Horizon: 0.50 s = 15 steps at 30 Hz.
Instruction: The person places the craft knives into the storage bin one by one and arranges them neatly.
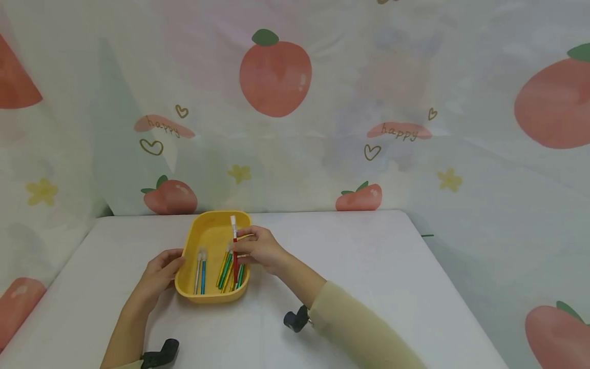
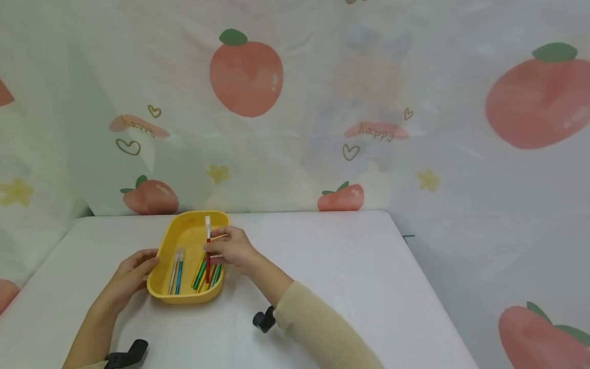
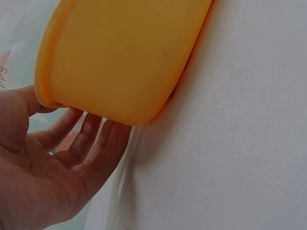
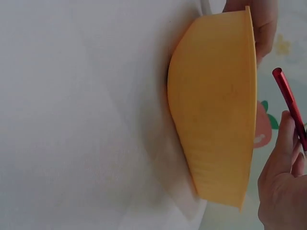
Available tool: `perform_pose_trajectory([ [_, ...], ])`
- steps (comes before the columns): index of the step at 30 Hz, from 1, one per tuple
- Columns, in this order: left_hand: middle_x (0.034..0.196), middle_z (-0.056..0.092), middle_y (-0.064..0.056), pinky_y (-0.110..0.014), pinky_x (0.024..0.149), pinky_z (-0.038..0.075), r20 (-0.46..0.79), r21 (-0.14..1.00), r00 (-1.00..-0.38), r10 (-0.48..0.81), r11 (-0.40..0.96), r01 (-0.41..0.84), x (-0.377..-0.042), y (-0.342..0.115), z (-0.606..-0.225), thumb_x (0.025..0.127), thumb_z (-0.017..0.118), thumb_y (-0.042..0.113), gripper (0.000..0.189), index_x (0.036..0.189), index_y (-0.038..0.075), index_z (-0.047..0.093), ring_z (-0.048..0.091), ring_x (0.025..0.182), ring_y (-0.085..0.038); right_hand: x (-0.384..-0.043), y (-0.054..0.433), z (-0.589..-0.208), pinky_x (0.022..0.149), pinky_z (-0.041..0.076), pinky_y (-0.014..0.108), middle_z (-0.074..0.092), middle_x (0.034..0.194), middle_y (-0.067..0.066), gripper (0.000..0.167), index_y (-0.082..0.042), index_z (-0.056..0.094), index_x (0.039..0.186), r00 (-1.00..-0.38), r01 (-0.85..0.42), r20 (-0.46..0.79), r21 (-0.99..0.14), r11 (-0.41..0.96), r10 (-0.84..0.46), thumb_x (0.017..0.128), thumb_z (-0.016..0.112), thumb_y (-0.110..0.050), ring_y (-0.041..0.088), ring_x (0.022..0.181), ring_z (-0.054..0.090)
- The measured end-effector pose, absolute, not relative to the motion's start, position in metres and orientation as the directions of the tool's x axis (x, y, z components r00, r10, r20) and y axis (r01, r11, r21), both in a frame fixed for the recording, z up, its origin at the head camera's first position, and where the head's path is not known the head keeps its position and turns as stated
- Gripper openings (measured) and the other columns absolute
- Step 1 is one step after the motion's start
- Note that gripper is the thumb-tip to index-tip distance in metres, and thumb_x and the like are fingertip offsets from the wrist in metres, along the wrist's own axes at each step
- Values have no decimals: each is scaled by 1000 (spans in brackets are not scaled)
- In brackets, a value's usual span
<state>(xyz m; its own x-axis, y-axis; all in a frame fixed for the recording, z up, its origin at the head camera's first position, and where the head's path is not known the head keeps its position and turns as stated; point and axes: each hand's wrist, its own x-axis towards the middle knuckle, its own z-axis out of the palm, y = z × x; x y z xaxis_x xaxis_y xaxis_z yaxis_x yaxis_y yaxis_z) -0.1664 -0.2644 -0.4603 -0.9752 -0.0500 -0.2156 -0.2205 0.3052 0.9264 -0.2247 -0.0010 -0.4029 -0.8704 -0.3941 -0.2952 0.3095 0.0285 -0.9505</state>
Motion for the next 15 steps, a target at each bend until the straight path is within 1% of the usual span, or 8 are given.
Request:
perform_pose_trajectory([
  [3,149,43,-20,-27,84,55,-220,926,-974,-49,304,-225,-166,-263,-460,105,47,40,58,148,3,38,54,121,-25,-223,-11,-403,85,58,43,71,102,11,31,-5,58,118,-865,315,-295,-949,18,-407,90,72,-3,26,95,71],
  [7,149,43,-20,-27,85,55,-225,924,-973,-49,305,-229,-166,-262,-461,105,47,40,58,148,3,37,54,121,-25,-221,-24,-405,85,58,44,70,99,8,30,-5,59,118,-863,317,-298,-948,22,-407,90,71,-4,18,87,70],
  [9,149,43,-20,-27,84,55,-227,924,-973,-48,307,-230,-166,-262,-461,105,46,41,58,148,3,37,53,122,-25,-220,-30,-406,84,58,45,70,98,8,29,-6,60,116,-867,324,-305,-946,20,-395,90,72,-5,17,84,69],
  [13,150,43,-21,-27,84,55,-219,925,-975,-43,310,-221,-167,-263,-461,105,46,40,58,149,3,37,52,125,-29,-218,-42,-409,83,58,47,69,96,8,26,-7,61,112,-878,341,-328,-940,27,-349,89,72,-4,18,82,69],
  [15,150,42,-21,-27,85,55,-211,926,-977,-41,312,-214,-167,-264,-460,105,46,40,58,149,3,37,50,127,-30,-218,-47,-409,84,58,49,68,96,8,26,-8,61,111,-881,363,-351,-932,24,-316,88,73,-4,21,86,71],
])
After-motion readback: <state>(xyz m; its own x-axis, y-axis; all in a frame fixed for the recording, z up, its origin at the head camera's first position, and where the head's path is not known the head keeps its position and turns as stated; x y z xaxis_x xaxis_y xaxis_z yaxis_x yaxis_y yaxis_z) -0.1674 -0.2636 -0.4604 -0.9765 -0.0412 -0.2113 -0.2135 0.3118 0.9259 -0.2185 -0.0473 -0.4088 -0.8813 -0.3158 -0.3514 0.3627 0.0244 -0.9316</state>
